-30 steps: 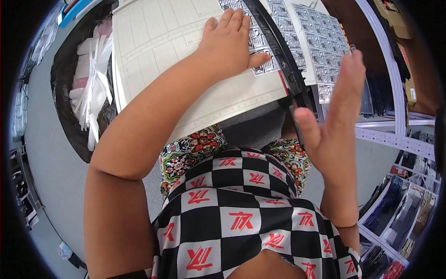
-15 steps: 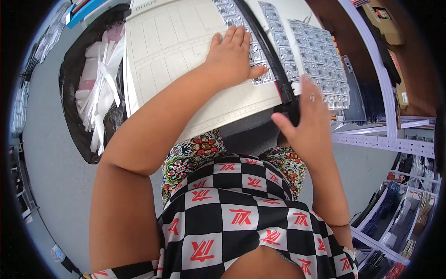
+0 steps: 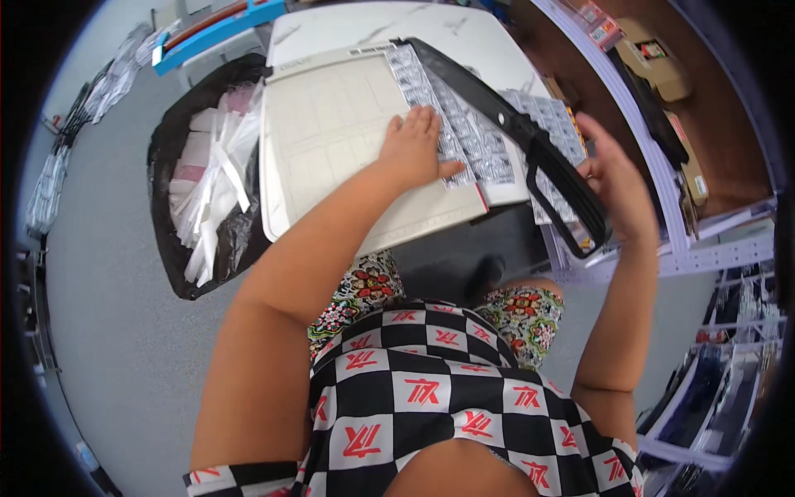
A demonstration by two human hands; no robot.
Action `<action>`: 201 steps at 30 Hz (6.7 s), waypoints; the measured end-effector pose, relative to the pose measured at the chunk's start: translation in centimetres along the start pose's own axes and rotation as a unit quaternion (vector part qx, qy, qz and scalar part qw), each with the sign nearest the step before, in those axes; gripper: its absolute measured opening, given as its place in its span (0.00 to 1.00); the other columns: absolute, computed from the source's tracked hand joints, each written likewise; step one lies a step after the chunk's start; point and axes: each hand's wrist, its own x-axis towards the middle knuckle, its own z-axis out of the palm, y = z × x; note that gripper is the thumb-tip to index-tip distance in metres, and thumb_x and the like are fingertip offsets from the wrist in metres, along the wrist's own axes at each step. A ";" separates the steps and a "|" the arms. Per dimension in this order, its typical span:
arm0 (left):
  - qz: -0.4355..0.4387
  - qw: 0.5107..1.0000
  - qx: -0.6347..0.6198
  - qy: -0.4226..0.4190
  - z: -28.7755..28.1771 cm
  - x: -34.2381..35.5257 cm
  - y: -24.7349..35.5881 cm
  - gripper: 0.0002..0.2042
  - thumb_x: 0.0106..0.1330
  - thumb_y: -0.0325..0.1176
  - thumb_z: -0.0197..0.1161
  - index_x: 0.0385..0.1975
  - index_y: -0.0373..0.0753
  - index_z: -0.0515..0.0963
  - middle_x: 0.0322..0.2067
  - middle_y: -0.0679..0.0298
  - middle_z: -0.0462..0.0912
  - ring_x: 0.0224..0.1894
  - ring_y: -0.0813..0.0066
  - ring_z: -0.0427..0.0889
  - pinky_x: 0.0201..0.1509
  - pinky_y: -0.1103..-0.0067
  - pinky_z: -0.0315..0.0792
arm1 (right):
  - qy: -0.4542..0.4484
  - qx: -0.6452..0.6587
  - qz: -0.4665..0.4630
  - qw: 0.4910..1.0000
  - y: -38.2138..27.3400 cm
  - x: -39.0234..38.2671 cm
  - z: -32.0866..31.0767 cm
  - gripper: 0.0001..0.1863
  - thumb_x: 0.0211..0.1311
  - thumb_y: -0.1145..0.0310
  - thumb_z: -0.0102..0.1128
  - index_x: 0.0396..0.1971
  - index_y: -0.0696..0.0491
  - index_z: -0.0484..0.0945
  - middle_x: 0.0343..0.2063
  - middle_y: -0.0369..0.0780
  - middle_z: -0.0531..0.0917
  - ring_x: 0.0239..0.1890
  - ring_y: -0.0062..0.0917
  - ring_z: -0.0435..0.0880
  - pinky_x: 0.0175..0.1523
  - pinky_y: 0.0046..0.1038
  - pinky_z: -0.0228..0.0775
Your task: The person uses a manual paper cutter to slice a sheet of printed stickers into smaller strips. They repeatedly align the sticker sheet on the cutting mat, pull down the cutter's blade to make a cut, and then lift the blade to reposition the sheet for the next cut. The person occasionally picks up the cut strips to inspect them before continuing the cutting process.
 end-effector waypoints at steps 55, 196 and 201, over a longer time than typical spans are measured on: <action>-0.038 0.997 -0.063 0.031 -0.7 -5.0 0.6 0.21 0.49 0.34 0.59 0.45 0.37 0.71 0.55 0.53 0.60 0.60 0.54 0.56 0.60 0.61 0.50 | 0.105 -0.272 -0.282 0.914 9.3 7.3 12.3 0.24 0.42 0.65 0.61 0.42 0.56 0.71 0.33 0.43 0.72 0.40 0.35 0.69 0.42 0.35 0.62; 0.234 0.948 -0.137 -0.167 -3.9 -2.9 5.2 0.20 0.54 0.37 0.57 0.46 0.34 0.69 0.43 0.48 0.72 0.46 0.55 0.72 0.53 0.71 0.64 | 0.108 0.262 -0.115 0.952 11.8 1.4 0.1 0.20 0.60 0.71 0.47 0.52 0.59 0.61 0.43 0.42 0.72 0.45 0.23 0.71 0.51 0.23 0.61; 0.094 0.876 -0.448 -0.153 -4.9 -10.9 5.3 0.31 0.61 0.39 0.53 0.60 0.32 0.48 0.53 0.51 0.65 0.53 0.62 0.67 0.56 0.73 0.61 | -0.064 0.381 0.035 0.922 14.6 -4.9 4.1 0.16 0.58 0.71 0.49 0.46 0.54 0.64 0.26 0.34 0.74 0.16 0.16 0.69 0.18 0.16 0.61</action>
